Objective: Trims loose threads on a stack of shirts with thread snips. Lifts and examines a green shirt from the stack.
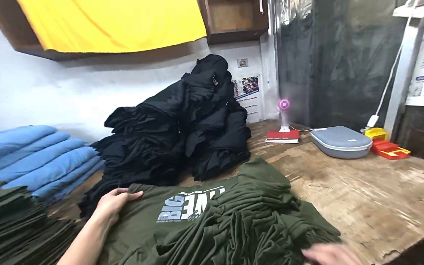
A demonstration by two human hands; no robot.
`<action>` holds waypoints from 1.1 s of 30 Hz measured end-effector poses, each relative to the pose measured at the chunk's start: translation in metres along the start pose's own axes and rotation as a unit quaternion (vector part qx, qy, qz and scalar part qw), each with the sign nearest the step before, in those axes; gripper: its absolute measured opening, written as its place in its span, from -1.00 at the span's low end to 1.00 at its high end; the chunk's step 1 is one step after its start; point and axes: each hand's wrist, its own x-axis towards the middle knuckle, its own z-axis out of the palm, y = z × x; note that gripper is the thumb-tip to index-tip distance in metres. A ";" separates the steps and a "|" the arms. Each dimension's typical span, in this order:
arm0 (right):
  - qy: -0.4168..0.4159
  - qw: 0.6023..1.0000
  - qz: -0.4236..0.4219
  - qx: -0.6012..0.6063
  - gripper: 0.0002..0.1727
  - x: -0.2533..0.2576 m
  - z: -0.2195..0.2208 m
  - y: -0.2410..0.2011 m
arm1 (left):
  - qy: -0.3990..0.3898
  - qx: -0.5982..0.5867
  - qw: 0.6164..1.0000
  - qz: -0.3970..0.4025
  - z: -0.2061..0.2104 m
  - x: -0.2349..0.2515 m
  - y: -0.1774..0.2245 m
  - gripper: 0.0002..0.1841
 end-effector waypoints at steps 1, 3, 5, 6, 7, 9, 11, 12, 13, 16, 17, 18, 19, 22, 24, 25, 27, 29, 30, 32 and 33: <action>-0.009 1.000 -0.027 -0.002 -0.78 0.020 0.008 -0.001 | -0.003 0.022 0.998 0.052 -0.003 -0.010 0.010 -0.46; -0.024 0.997 -0.073 -0.026 -0.71 0.065 0.027 -0.005 | -0.003 0.050 0.983 0.179 -0.012 -0.033 0.029 -0.49; -0.047 0.992 -0.106 -0.045 -0.60 0.114 0.049 -0.010 | 0.017 -0.002 0.952 0.307 -0.028 -0.064 0.049 -0.44; -0.073 0.991 -0.109 -0.035 -0.55 0.139 0.060 -0.014 | 0.027 -0.040 0.934 0.355 -0.037 -0.084 0.064 -0.42; -0.102 0.989 -0.109 -0.011 -0.48 0.163 0.072 -0.018 | 0.032 -0.085 0.919 0.384 -0.048 -0.109 0.081 -0.40; -0.174 0.977 -0.107 0.065 -0.24 0.211 0.099 -0.025 | 0.024 -0.191 0.878 0.439 -0.068 -0.154 0.117 -0.41; -0.284 0.950 -0.090 0.095 0.06 0.250 0.123 -0.035 | -0.001 -0.238 0.817 0.526 -0.087 -0.169 0.141 -0.48; -0.321 0.937 -0.089 0.106 -0.02 0.265 0.133 -0.040 | -0.025 -0.227 0.787 0.573 -0.096 -0.176 0.152 -0.53; -0.337 0.931 -0.096 0.102 -0.24 0.276 0.140 -0.046 | -0.023 -0.211 0.789 0.576 -0.099 -0.205 0.174 -0.63; -0.317 0.936 -0.149 -0.038 -0.45 0.309 0.132 -0.075 | 0.238 -0.265 0.908 0.222 -0.059 -0.325 0.282 -0.79; -0.298 0.937 -0.158 -0.095 -0.44 0.318 0.124 -0.087 | 0.257 -0.254 0.898 0.251 -0.066 -0.303 0.273 -0.70; -0.276 0.937 -0.160 -0.141 -0.43 0.327 0.114 -0.100 | 0.178 -0.243 0.861 0.409 -0.094 -0.251 0.233 -0.53; -0.255 0.939 -0.153 -0.175 -0.42 0.335 0.104 -0.112 | 0.076 -0.199 0.810 0.546 -0.127 -0.195 0.203 -0.37; -0.197 0.959 -0.084 -0.186 -0.45 0.355 0.071 -0.148 | 0.109 -0.255 0.819 0.502 -0.135 -0.194 0.211 -0.24; -0.131 0.979 -0.014 -0.155 -0.46 0.363 0.052 -0.165 | 0.117 -0.278 0.809 0.505 -0.116 -0.222 0.220 -0.26; -0.088 0.988 0.025 -0.126 -0.47 0.365 0.043 -0.173 | 0.092 -0.301 0.806 0.500 -0.101 -0.246 0.225 -0.29; -0.005 0.993 0.111 -0.043 -0.50 0.366 0.027 -0.189 | -0.047 -0.372 0.814 0.444 -0.071 -0.304 0.229 -0.40; 0.058 0.983 0.168 0.040 -0.62 0.361 0.012 -0.202 | -0.292 -0.411 0.776 0.379 -0.059 -0.326 0.218 -0.59; 0.083 0.978 0.172 0.079 -0.68 0.356 0.008 -0.207 | -0.373 -0.398 0.750 0.375 -0.059 -0.323 0.209 -0.61; 0.123 0.970 0.146 0.151 -0.85 0.343 0.004 -0.214 | -0.285 -0.355 0.793 0.404 -0.068 -0.306 0.190 -0.71; 0.135 0.966 0.129 0.181 -0.89 0.336 0.004 -0.219 | -0.189 -0.336 0.825 0.413 -0.070 -0.293 0.180 -0.76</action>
